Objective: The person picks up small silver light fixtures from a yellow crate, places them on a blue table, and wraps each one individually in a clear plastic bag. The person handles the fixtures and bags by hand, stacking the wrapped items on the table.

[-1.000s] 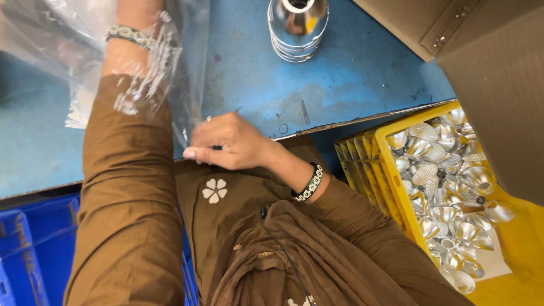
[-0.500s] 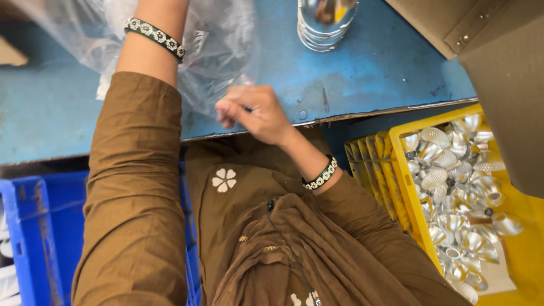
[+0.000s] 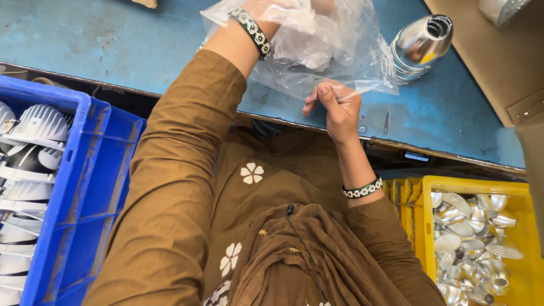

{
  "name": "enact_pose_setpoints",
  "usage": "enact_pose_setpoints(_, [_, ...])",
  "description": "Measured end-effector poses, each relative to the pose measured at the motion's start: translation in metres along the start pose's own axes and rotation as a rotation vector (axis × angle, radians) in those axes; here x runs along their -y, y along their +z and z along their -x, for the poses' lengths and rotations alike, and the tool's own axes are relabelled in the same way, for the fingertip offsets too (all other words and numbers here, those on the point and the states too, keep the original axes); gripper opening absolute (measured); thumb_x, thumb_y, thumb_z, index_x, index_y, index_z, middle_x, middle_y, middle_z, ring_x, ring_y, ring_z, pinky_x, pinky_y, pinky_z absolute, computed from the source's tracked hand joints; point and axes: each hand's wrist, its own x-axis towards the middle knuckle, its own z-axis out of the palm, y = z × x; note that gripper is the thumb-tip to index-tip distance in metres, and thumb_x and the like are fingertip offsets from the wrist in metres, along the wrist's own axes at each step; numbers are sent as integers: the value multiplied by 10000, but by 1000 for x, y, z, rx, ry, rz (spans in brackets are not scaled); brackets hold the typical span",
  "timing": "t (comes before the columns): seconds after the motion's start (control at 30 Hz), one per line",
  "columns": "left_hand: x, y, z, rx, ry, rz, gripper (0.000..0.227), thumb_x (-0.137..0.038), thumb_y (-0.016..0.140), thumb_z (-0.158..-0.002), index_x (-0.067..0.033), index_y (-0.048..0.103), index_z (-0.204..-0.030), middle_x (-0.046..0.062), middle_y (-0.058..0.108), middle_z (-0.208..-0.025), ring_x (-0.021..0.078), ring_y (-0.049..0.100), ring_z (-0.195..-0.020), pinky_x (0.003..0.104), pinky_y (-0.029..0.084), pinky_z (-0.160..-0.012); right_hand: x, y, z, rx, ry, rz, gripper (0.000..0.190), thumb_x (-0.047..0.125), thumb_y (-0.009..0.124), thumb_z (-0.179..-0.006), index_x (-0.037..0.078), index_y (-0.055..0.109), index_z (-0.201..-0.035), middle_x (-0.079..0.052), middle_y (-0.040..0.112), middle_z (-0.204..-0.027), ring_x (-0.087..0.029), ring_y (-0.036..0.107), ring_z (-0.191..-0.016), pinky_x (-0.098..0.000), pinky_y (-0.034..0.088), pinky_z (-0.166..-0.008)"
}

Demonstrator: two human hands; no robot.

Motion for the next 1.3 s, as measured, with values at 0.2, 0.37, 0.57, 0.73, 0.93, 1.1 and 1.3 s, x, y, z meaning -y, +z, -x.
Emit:
enact_pose_setpoints(0.2, [5,19,-3,12,-37,82,159,-147,658,-924,7,658,-969,131,646,-818,247,634,-684,400,519,-593,-4,-2,-1,-25,-5,-37,365,252,628,-1077,-41,654,-862,-126,663,-825,-211,667,-699,-327,550,-672])
enact_pose_setpoints(0.37, [3,12,-2,11,-46,113,156,-141,662,-921,9,655,-961,128,643,-812,244,629,-678,399,517,-588,-3,0,-3,-33,-6,-20,355,218,618,-1078,-50,653,-847,-127,655,-816,-205,655,-691,-321,541,-665])
enact_pose_setpoints(0.57, [-1,21,3,13,-56,144,152,-135,667,-917,11,651,-952,124,638,-806,240,624,-671,397,514,-581,-1,-1,-2,-25,9,-25,353,208,606,-1080,-54,654,-847,-125,657,-815,-200,657,-699,-314,541,-671])
enact_pose_setpoints(0.73, [-5,22,6,3,-56,163,149,-130,672,-913,13,648,-944,121,635,-800,236,619,-665,395,511,-576,0,0,-3,-5,4,-7,353,200,604,-1080,-56,658,-842,-124,654,-810,-197,658,-698,-312,541,-665])
enact_pose_setpoints(0.93, [-10,24,5,-8,-61,228,146,-124,677,-909,16,645,-935,118,630,-794,232,614,-658,393,509,-569,0,1,-3,-23,33,-5,360,218,609,-1076,-55,654,-846,-128,660,-818,-205,667,-699,-323,554,-659])
enact_pose_setpoints(1.1, [-1,15,6,-15,-76,307,144,-119,681,-906,18,642,-927,115,627,-788,228,609,-652,392,506,-564,-2,0,-4,-56,36,-15,357,233,611,-1078,-55,663,-875,-127,669,-817,-205,667,-693,-326,555,-664])
enact_pose_setpoints(1.3, [-10,25,17,6,-89,468,143,-113,686,-901,21,638,-918,111,623,-782,224,604,-645,390,504,-557,-4,-1,-2,-48,56,-20,327,243,629,-1069,-34,664,-899,-117,683,-804,-194,669,-679,-323,575,-693])
